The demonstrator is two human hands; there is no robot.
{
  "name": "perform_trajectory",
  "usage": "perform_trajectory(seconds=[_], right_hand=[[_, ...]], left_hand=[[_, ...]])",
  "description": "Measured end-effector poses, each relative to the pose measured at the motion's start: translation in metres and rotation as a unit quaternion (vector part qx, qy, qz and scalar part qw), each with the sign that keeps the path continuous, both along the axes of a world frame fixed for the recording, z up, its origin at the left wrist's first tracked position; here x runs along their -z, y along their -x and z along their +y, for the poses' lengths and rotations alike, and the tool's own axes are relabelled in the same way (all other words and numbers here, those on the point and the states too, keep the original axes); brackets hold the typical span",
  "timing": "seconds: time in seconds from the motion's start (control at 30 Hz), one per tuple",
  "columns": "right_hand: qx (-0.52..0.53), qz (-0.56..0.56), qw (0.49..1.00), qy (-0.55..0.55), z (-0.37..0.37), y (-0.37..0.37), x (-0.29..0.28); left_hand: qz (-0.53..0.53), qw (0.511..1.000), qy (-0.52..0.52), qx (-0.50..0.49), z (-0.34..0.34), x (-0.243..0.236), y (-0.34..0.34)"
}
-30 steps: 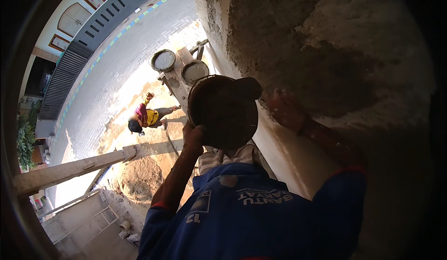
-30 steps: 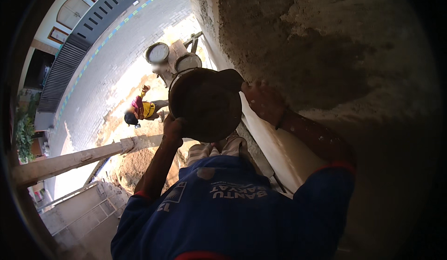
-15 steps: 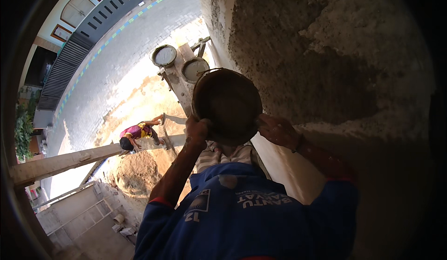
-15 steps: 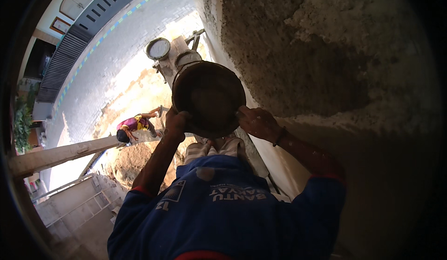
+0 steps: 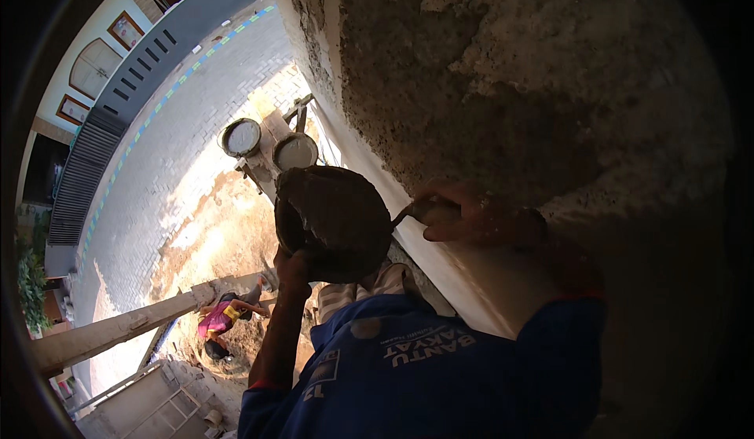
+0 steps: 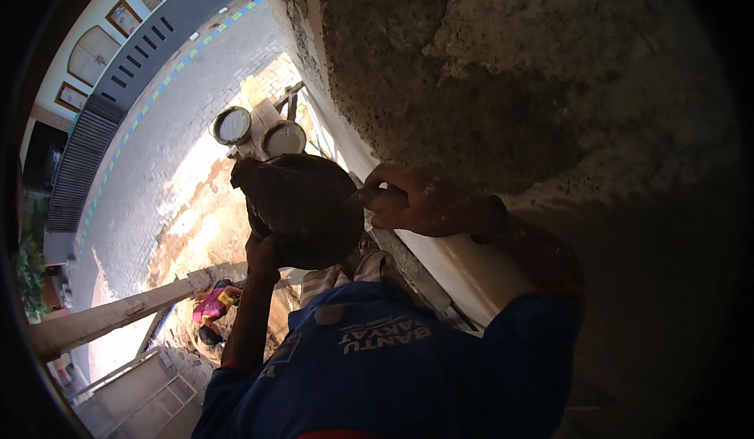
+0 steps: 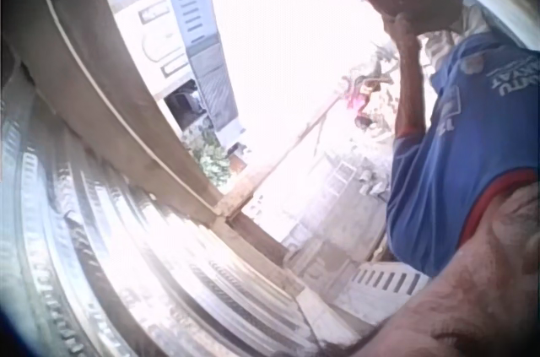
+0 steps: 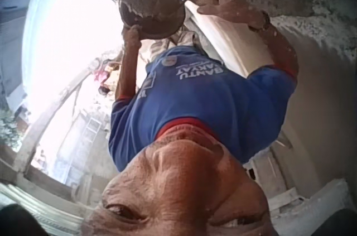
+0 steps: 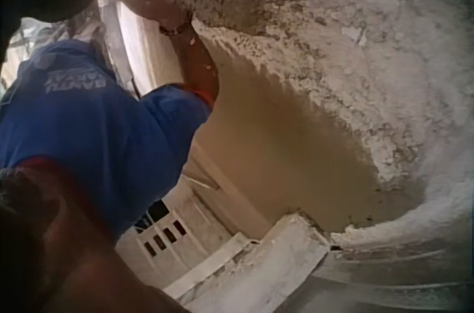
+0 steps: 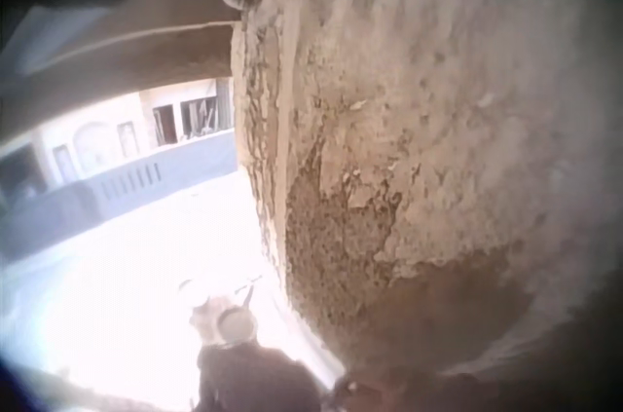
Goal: The person applies mortar to a wall using a trowel, taking mortar from a bucket and smoothing it onto the surface.
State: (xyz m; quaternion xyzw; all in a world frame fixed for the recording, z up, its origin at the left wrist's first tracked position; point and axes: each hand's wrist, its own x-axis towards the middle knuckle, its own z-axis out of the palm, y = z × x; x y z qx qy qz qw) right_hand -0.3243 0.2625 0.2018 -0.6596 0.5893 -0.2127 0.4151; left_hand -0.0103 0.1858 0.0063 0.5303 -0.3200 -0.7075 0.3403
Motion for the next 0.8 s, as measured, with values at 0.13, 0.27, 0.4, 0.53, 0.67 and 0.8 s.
perform_trajectory(seconds=[0.13,0.27,0.4,0.53,0.67,0.8], right_hand=[[0.166,-0.023,0.981,-0.094,-0.007,0.071,0.035],[0.338,0.088,0.933,0.083,0.027,0.170,-0.025],[0.398,0.232,0.887,0.042,0.006,0.126,-0.086],[0.251,-0.048,0.961,-0.104,0.017,0.100,-0.021],[0.089,-0.064,0.990,-0.093,0.025,0.047,0.067],[-0.038,0.223,0.970,0.093,0.013,-0.005,0.157]], left_hand=[[-0.031,0.999,0.010,-0.013,-0.007,0.007,-0.007],[-0.067,0.997,0.031,-0.009,-0.004,0.032,-0.003],[-0.086,0.996,0.005,0.008,-0.005,0.011,-0.004],[-0.031,0.999,-0.001,0.041,-0.005,0.011,-0.001],[-0.012,0.999,0.018,0.044,-0.010,0.002,0.020],[-0.034,0.998,0.031,0.051,-0.014,-0.008,0.019]])
